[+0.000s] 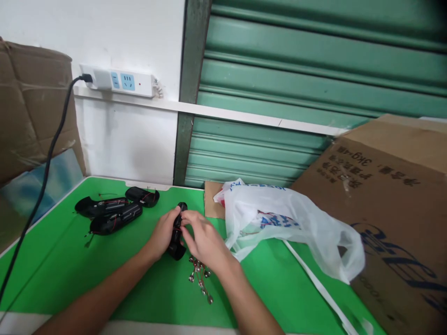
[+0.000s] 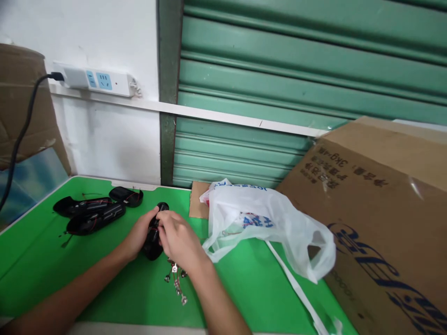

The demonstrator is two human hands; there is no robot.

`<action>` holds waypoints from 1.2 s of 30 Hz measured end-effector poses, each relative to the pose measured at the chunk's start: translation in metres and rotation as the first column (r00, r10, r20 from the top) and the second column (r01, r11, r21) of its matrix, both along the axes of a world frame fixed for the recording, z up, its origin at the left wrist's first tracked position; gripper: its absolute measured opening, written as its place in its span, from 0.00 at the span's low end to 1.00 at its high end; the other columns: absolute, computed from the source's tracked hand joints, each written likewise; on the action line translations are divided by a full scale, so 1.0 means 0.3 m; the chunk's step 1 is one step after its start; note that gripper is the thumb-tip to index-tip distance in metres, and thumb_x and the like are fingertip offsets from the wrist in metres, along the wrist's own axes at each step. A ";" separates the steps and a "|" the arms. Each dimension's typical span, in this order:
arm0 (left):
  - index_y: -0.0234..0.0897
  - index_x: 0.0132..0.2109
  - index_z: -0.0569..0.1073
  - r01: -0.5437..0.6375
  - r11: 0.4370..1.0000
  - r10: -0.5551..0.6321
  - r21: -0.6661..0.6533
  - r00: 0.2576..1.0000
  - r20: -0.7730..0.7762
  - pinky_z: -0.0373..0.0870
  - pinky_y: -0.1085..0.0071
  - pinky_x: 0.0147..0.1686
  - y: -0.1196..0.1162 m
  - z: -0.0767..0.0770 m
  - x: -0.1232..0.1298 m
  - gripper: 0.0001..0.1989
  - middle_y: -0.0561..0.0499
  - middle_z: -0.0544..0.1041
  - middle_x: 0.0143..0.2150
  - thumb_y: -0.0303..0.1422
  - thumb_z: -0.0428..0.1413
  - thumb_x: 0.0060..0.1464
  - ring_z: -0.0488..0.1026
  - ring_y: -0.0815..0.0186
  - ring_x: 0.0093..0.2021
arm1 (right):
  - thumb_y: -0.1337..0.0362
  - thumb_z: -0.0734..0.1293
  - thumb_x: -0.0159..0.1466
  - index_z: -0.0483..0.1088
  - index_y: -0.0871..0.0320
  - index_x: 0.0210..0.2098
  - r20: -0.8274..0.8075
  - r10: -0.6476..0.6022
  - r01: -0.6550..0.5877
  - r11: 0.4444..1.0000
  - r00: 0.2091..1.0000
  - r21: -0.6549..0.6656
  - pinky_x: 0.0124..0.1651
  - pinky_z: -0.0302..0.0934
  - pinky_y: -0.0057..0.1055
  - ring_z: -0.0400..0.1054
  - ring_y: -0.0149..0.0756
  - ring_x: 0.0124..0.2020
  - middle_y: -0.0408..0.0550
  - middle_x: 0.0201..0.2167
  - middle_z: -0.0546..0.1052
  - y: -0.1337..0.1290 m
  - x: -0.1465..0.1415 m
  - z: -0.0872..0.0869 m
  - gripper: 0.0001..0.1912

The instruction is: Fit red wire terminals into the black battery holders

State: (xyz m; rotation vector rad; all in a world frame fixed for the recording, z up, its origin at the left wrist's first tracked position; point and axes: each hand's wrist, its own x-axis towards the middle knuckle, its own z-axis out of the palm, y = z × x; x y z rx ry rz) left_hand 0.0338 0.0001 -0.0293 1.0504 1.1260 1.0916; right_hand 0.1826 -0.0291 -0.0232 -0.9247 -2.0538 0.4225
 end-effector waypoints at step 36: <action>0.38 0.34 0.72 0.017 0.991 -0.025 -0.135 0.998 -0.063 0.65 0.70 0.22 0.009 -0.022 0.026 0.20 0.55 0.72 0.21 0.52 0.53 0.54 0.69 0.65 0.21 | 0.76 0.61 0.69 0.61 0.56 0.54 0.164 -0.095 0.086 0.994 0.982 0.064 0.48 0.73 0.40 0.77 0.44 0.48 0.55 0.45 0.79 0.013 0.012 -0.019 0.17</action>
